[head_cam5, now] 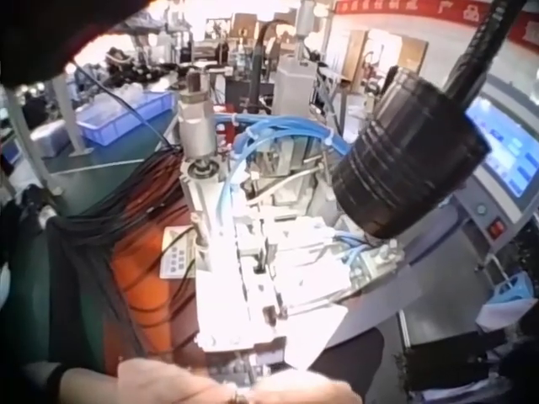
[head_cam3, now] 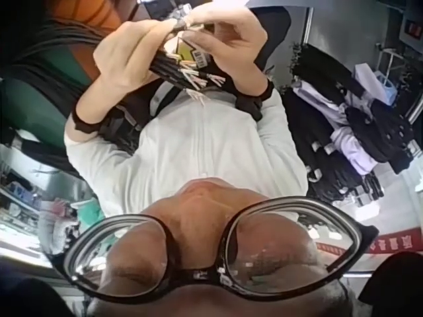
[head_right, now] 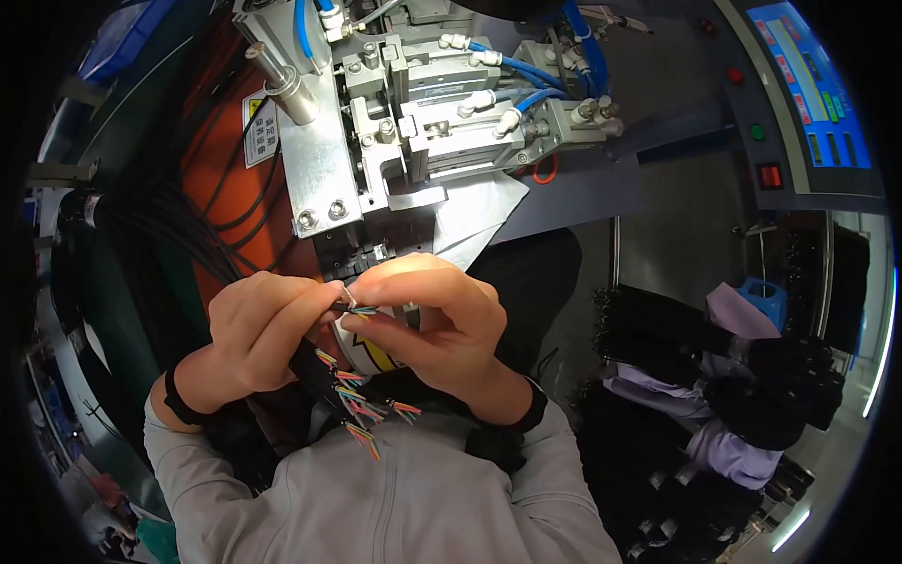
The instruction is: The person is assembling and connecting a bundle of wires at a manufacturing workstation.
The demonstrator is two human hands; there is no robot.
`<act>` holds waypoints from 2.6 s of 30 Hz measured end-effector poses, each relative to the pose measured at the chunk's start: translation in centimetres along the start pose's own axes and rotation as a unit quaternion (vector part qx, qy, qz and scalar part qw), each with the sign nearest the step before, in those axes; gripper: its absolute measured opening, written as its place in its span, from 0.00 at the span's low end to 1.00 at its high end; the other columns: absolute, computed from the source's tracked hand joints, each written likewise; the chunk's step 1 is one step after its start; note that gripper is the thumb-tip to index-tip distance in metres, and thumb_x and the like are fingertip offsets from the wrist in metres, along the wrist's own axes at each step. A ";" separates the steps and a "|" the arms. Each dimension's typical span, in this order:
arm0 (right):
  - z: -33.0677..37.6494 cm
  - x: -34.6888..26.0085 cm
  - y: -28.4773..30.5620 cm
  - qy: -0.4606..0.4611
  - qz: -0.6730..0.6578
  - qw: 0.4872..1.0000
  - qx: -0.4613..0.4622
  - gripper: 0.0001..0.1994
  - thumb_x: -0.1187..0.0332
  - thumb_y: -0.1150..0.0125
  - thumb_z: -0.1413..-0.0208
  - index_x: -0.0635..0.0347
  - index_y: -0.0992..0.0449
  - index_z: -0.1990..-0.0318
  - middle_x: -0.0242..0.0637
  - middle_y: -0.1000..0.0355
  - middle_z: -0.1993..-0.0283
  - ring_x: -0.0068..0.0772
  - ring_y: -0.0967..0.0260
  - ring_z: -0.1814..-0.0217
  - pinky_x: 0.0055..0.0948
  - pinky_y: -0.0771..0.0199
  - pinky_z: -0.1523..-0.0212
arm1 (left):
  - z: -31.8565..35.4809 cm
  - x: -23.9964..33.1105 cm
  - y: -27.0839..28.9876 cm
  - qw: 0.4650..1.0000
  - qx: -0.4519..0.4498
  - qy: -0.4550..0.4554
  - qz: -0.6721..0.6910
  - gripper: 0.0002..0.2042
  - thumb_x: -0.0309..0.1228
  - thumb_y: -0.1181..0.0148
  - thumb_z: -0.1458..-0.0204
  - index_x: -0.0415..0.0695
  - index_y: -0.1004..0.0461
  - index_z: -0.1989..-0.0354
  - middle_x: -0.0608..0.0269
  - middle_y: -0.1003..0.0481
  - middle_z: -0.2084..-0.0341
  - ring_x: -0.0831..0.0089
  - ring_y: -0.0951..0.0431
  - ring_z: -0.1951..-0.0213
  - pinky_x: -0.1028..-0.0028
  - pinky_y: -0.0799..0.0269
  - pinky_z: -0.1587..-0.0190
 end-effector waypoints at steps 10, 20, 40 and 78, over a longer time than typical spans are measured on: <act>-0.3 0.8 0.3 -0.091 -0.063 0.994 0.018 0.09 0.78 0.32 0.55 0.65 0.24 0.64 0.40 0.28 0.66 0.30 0.30 0.65 0.26 0.29 0.62 | 0.1 0.0 -0.8 0.998 -0.016 0.044 0.028 0.10 0.21 0.36 0.63 0.40 0.23 0.68 0.67 0.31 0.75 0.79 0.35 0.82 0.81 0.46 0.84; -0.3 0.0 1.6 -0.078 0.165 0.983 -0.035 0.07 0.76 0.34 0.52 0.63 0.28 0.69 0.37 0.30 0.68 0.24 0.34 0.67 0.24 0.34 0.65 | -0.3 0.4 -0.1 0.997 -0.069 0.028 -0.029 0.17 0.24 0.36 0.66 0.35 0.23 0.63 0.63 0.32 0.75 0.75 0.33 0.82 0.78 0.42 0.83; -0.1 3.1 2.3 -0.169 0.118 0.977 -0.053 0.04 0.78 0.37 0.52 0.65 0.27 0.72 0.37 0.29 0.71 0.27 0.32 0.69 0.25 0.32 0.65 | 1.5 0.8 -2.3 0.993 -0.080 0.001 -0.082 0.17 0.26 0.40 0.61 0.40 0.22 0.59 0.66 0.31 0.76 0.78 0.33 0.81 0.80 0.42 0.82; -1.0 3.7 0.6 0.106 0.083 0.973 -0.185 0.09 0.76 0.33 0.54 0.64 0.21 0.63 0.36 0.25 0.65 0.34 0.27 0.64 0.29 0.28 0.63 | 1.0 -0.8 -1.6 0.968 -0.215 0.113 -0.060 0.13 0.26 0.42 0.57 0.36 0.25 0.61 0.66 0.32 0.74 0.78 0.31 0.76 0.80 0.36 0.76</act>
Point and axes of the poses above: each hand's wrist, its own z-axis away from the middle knuckle, its own y-axis out of the back of the hand, x = y × z, the point moved 3 cm from there along -z, towards the middle knuckle
